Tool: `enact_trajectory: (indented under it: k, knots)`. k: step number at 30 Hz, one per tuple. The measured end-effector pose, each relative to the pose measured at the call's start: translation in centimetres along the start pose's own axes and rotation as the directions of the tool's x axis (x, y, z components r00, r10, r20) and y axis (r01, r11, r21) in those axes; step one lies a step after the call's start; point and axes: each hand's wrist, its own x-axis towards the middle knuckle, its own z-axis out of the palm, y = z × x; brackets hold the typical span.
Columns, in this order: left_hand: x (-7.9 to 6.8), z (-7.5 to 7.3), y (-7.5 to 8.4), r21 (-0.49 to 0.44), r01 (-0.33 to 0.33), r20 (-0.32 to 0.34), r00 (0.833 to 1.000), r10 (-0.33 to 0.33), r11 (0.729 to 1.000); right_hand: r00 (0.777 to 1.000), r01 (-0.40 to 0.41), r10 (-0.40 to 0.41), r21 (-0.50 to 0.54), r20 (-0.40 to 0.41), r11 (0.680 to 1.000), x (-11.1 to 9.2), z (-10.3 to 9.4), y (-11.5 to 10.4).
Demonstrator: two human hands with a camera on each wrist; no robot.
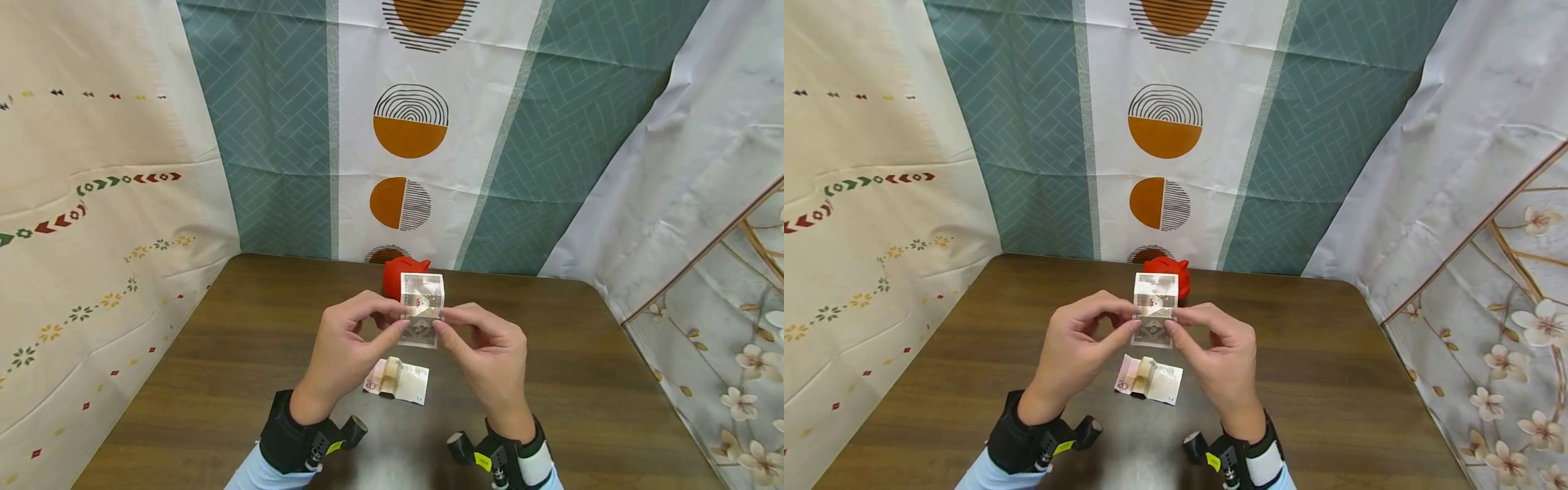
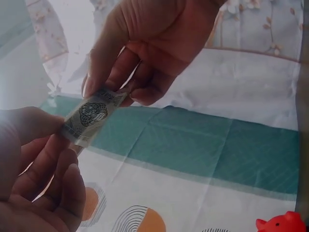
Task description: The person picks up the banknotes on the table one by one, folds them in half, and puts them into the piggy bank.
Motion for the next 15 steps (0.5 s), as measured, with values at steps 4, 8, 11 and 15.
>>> enact_trajectory:
  k: [4,8,11,15]
  knots:
    - [0.2,0.0,0.2,0.069,-0.033,0.005,0.999,0.032,0.997,0.998,0.036,-0.035,-0.026,0.049,0.999,0.2,-0.1,-0.1]
    - [0.3,0.1,0.5,0.127,-0.042,0.002,0.999,0.042,0.991,0.994,0.063,-0.056,-0.074,0.096,0.995,0.4,-0.1,-0.2]
    - [0.2,0.1,-0.3,0.150,-0.055,0.002,0.998,0.056,0.987,0.990,0.090,-0.073,-0.143,0.121,0.986,0.5,-0.1,-0.4]
    - [-0.1,0.1,-1.1,0.165,-0.076,-0.001,0.997,0.078,0.983,0.985,0.134,-0.103,-0.241,0.135,0.961,0.7,-0.1,-0.5]
